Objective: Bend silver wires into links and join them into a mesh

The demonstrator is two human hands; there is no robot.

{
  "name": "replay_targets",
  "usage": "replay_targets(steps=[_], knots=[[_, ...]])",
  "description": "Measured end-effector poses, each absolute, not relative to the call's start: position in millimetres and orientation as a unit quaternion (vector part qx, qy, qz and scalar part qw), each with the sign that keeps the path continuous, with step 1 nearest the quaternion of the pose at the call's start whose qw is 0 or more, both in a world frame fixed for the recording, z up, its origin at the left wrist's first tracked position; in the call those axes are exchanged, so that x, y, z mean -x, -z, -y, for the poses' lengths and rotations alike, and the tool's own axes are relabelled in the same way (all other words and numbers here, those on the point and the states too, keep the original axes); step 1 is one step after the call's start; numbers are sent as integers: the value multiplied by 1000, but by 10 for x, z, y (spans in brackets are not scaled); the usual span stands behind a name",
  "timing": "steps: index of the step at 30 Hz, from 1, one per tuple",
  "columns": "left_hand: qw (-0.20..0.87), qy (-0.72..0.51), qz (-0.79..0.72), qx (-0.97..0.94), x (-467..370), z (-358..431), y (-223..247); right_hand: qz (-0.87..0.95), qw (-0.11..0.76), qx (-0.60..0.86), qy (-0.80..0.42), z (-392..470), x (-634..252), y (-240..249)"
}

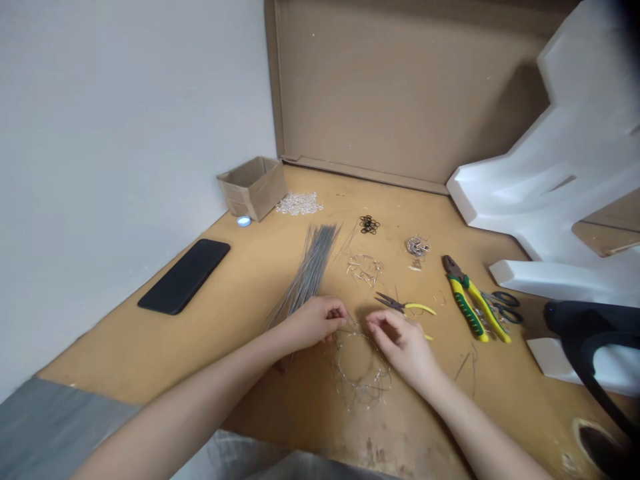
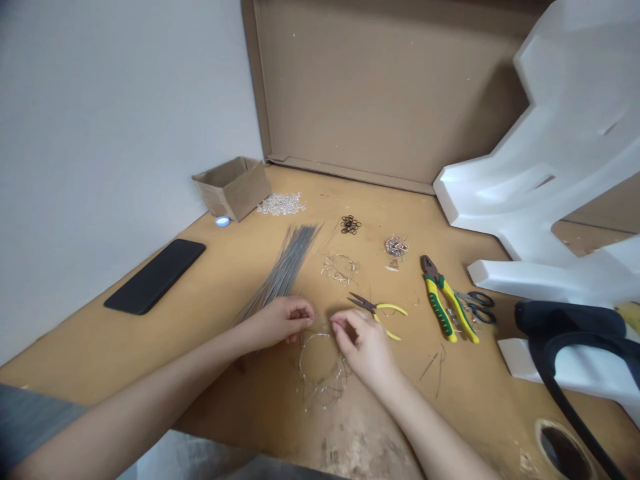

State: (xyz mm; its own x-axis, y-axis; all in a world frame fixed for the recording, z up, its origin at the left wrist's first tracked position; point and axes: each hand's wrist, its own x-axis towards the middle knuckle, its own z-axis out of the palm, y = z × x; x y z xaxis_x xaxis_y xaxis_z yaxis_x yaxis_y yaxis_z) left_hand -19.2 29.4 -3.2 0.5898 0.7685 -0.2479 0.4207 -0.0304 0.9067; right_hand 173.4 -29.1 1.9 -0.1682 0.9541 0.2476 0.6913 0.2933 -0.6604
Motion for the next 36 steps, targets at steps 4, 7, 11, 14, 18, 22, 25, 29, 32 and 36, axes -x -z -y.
replay_targets(steps=[4, 7, 11, 14, 18, 22, 25, 29, 32, 36], knots=[[570, -163, -433, -678, 180, -299, 18, 773, 290, 528, -203, 298, -1743, -72], [568, -174, -435, -677, 180, -301, 46, 793, 271, 507, -202, 297, -1731, -52], [537, -160, -428, -709, 185, -301, 97, 801, 267, 494, -208, 280, -1708, 7], [517, -160, -421, -728, 192, -303, 102, 806, 270, 484, -209, 267, -1701, 24], [505, -169, -416, -737, 202, -295, 29, 810, 272, 477, -208, 266, -1699, 23], [455, -226, -421, -751, 191, -245, -101, 811, 269, 480, -202, 279, -1691, 18], [406, -221, -424, -779, 170, -198, -157, 811, 256, 488, -197, 284, -1686, 18], [379, -167, -391, -822, 158, -175, -141, 810, 254, 489, -202, 280, -1679, 18], [395, -168, -388, -816, 166, -184, -96, 809, 259, 487, -206, 278, -1674, 15], [425, -171, -401, -793, 170, -204, -25, 812, 259, 482, -201, 277, -1670, 24]])
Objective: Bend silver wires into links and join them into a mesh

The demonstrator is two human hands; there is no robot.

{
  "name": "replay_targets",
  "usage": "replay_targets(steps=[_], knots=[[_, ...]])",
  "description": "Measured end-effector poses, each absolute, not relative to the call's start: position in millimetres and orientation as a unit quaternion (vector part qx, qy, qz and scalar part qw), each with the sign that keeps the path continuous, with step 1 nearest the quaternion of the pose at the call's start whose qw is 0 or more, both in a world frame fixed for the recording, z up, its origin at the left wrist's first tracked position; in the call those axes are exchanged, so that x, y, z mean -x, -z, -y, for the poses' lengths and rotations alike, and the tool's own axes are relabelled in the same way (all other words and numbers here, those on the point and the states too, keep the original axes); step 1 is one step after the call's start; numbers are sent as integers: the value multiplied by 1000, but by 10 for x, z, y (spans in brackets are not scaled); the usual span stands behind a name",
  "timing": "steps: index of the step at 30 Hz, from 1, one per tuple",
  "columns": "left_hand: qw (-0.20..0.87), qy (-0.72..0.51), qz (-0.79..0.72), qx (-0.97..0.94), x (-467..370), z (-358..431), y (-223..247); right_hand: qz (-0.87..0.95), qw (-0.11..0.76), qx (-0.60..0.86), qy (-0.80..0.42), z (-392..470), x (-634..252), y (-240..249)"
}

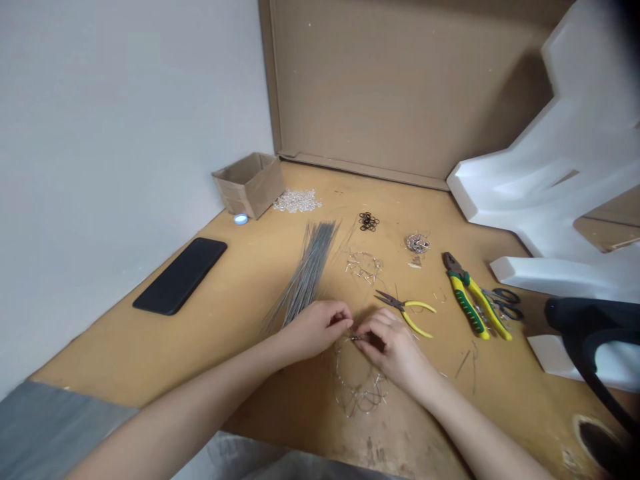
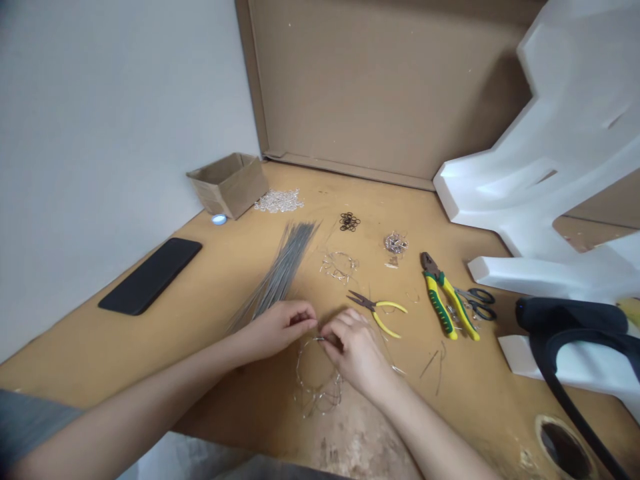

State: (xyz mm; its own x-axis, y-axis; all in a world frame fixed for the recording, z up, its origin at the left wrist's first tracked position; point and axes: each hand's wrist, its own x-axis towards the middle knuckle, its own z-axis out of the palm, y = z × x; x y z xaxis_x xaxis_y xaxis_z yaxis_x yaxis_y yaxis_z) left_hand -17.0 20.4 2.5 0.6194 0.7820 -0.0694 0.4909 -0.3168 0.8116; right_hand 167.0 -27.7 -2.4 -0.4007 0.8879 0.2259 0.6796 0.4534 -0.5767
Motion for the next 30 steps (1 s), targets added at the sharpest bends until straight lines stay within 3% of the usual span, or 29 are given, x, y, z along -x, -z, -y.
replay_targets(steps=[30], knots=[[447, -142, -363, -805, 143, -185, -77, 841, 223, 464, -164, 278, -1680, -22]])
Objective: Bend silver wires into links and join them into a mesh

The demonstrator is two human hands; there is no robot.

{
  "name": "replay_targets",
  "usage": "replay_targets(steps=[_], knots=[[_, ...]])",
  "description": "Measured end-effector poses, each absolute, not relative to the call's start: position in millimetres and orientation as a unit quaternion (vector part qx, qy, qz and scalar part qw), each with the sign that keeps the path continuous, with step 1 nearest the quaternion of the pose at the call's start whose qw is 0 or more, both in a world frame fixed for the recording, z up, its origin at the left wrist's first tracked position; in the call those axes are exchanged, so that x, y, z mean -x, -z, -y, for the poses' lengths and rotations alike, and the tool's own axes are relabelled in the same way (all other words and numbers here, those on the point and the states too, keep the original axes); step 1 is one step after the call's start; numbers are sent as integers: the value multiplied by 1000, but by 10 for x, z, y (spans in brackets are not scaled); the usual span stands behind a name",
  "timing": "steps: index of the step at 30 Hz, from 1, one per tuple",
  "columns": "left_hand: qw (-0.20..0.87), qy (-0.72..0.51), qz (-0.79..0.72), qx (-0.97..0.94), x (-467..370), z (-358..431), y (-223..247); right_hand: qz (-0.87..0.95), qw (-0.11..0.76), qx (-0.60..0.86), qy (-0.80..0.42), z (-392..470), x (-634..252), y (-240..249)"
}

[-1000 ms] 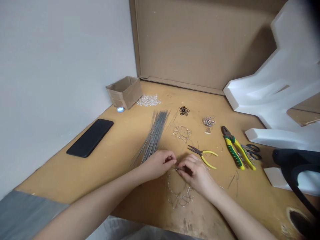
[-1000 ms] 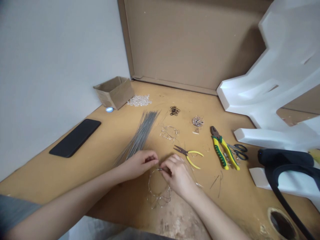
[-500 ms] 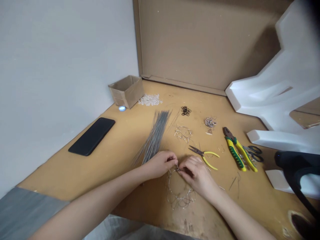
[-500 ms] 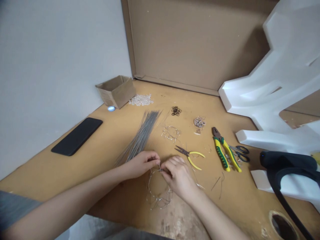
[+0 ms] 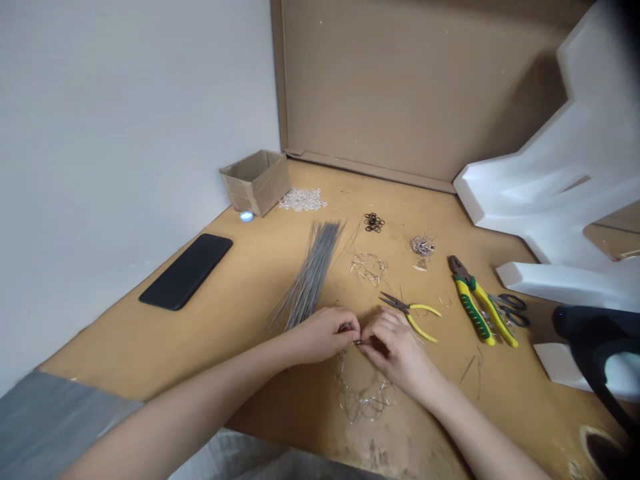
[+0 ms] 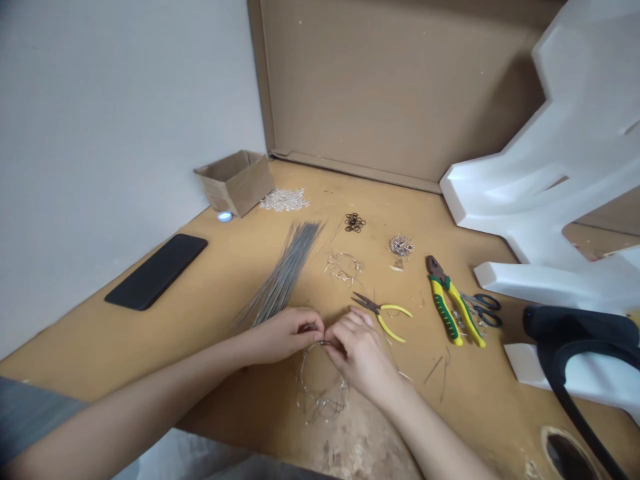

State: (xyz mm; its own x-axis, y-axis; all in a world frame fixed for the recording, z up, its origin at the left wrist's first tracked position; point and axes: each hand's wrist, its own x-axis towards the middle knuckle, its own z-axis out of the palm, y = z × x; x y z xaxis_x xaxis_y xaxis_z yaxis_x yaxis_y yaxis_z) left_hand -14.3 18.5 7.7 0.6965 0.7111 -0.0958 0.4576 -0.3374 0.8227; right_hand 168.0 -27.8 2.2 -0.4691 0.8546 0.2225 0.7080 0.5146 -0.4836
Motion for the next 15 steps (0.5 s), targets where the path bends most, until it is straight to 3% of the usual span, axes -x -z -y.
replay_targets(steps=[9, 15], knots=[[439, -145, -369, -806, 133, -160, -80, 845, 215, 452, -189, 262, -1694, -62], [341, -213, -337, -852, 109, -109, -95, 800, 260, 491, -228, 259, -1713, -47]])
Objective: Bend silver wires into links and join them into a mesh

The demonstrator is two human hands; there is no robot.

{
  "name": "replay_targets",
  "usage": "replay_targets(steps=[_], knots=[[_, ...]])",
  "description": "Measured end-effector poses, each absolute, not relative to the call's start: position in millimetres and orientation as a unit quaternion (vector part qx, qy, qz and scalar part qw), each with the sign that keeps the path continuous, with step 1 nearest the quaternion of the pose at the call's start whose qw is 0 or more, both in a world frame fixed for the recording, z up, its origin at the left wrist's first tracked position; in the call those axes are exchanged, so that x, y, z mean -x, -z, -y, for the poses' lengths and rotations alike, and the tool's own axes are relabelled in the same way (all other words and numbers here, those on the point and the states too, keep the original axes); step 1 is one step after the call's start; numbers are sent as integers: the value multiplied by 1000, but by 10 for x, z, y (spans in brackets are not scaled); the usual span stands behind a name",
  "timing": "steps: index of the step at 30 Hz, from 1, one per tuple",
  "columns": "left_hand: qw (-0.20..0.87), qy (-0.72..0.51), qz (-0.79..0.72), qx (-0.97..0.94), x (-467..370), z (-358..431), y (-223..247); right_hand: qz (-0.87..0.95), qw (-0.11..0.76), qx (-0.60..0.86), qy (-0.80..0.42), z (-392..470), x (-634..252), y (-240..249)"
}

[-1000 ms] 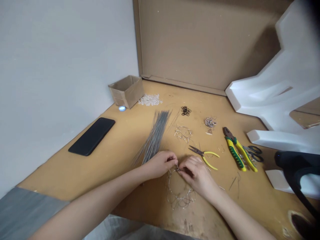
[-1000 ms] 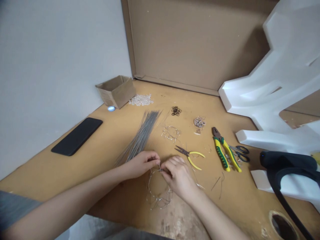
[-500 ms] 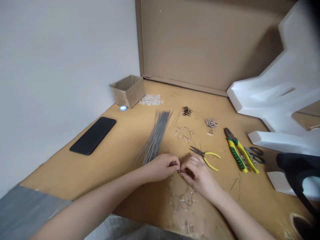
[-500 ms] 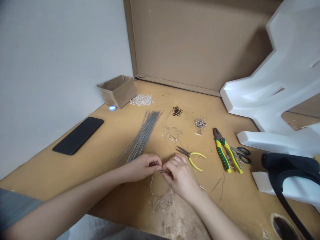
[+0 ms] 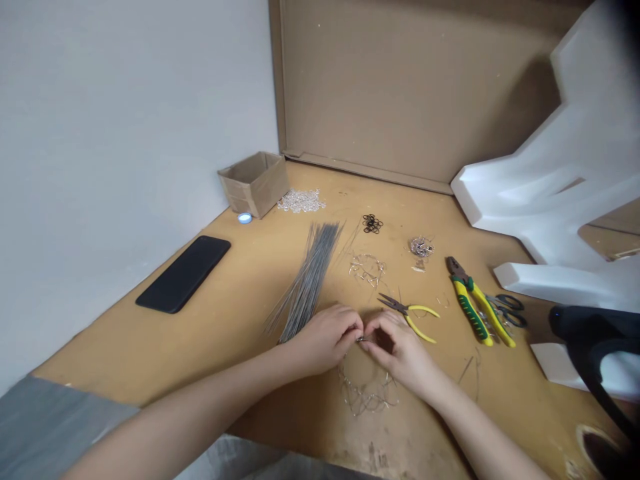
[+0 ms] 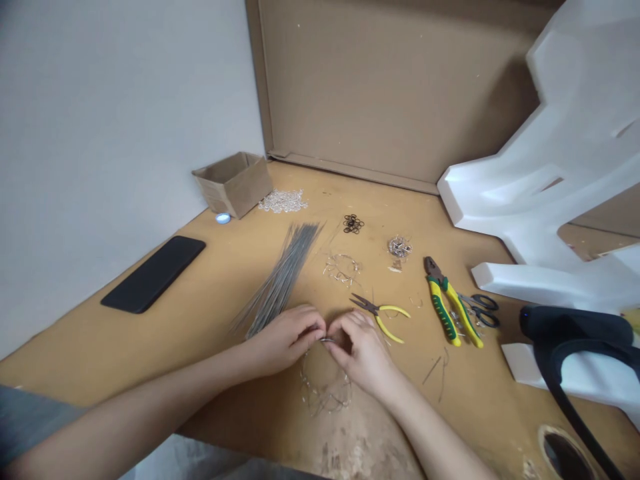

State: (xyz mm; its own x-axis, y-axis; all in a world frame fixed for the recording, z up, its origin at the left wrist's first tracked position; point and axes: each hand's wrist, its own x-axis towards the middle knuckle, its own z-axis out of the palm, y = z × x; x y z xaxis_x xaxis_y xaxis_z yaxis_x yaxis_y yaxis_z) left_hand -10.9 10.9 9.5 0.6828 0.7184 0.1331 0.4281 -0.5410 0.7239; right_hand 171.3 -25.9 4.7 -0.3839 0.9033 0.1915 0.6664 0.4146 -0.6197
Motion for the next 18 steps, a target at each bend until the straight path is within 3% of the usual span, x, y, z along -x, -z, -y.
replay_targets(steps=[4, 11, 18], knots=[[320, -250, -341, -848, 102, -100, -120, 737, 306, 554, -236, 274, -1778, -87], [343, -287, -341, -827, 94, -68, -123, 582, 298, 556, -513, 238, -1769, -145], [349, -245, -337, -839, 77, -28, -140, 525, 310, 555, -566, 245, -1725, -213]])
